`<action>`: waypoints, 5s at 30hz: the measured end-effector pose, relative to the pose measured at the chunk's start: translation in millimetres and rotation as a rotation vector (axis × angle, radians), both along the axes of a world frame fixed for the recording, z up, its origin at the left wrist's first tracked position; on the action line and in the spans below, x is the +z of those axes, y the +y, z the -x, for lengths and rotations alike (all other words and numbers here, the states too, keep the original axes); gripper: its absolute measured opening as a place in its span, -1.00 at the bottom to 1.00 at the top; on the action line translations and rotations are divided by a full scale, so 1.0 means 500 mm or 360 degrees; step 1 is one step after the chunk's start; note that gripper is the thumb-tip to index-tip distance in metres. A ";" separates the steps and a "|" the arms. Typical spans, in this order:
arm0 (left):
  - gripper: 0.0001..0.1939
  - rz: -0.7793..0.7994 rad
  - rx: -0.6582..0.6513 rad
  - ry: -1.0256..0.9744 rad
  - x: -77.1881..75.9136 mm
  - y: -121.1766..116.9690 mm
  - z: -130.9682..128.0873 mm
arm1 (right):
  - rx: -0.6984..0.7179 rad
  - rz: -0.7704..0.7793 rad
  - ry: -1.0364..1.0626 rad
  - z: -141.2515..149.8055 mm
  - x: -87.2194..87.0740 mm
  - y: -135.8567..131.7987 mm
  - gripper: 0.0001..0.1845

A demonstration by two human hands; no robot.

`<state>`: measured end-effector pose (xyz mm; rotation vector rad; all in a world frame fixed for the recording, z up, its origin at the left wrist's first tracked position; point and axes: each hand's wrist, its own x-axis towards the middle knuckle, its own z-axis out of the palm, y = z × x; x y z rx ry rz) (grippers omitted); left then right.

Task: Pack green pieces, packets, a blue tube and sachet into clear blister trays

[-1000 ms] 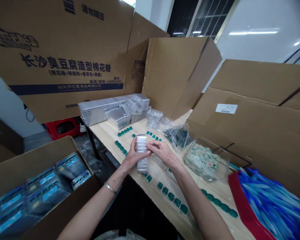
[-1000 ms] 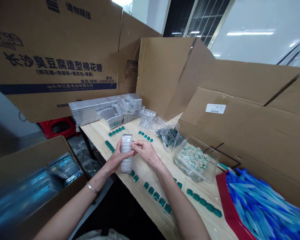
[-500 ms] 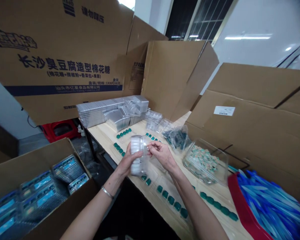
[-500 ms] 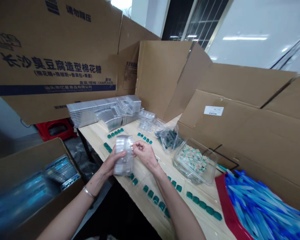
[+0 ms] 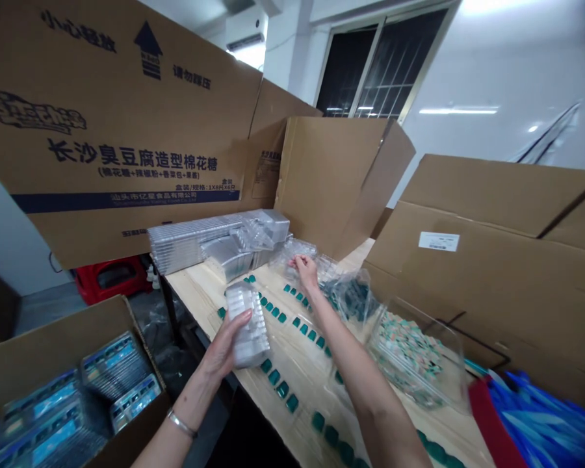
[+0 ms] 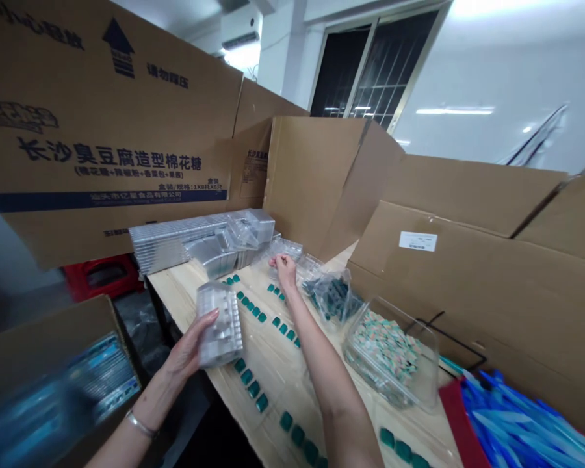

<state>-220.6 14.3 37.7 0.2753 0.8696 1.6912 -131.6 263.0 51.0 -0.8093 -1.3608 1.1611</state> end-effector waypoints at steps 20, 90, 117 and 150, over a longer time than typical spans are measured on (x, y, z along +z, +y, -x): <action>-0.15 -0.0206 0.0017 0.0482 -0.004 0.014 -0.019 | 0.0937 0.0016 -0.0626 -0.073 0.068 -0.293 -0.72; -0.43 -0.0326 -0.0839 0.0761 0.068 0.016 -0.031 | 0.0332 0.0300 -0.0036 -0.295 0.064 -0.359 -0.38; -0.69 0.0003 -0.1090 0.0408 0.015 0.072 -0.260 | -0.0462 -0.0267 -0.2852 -0.744 0.046 -0.188 -0.74; -0.67 0.0329 -0.1077 0.0389 -0.041 0.113 -0.243 | 0.0408 0.0158 -0.1901 -0.761 -0.036 -0.023 -0.70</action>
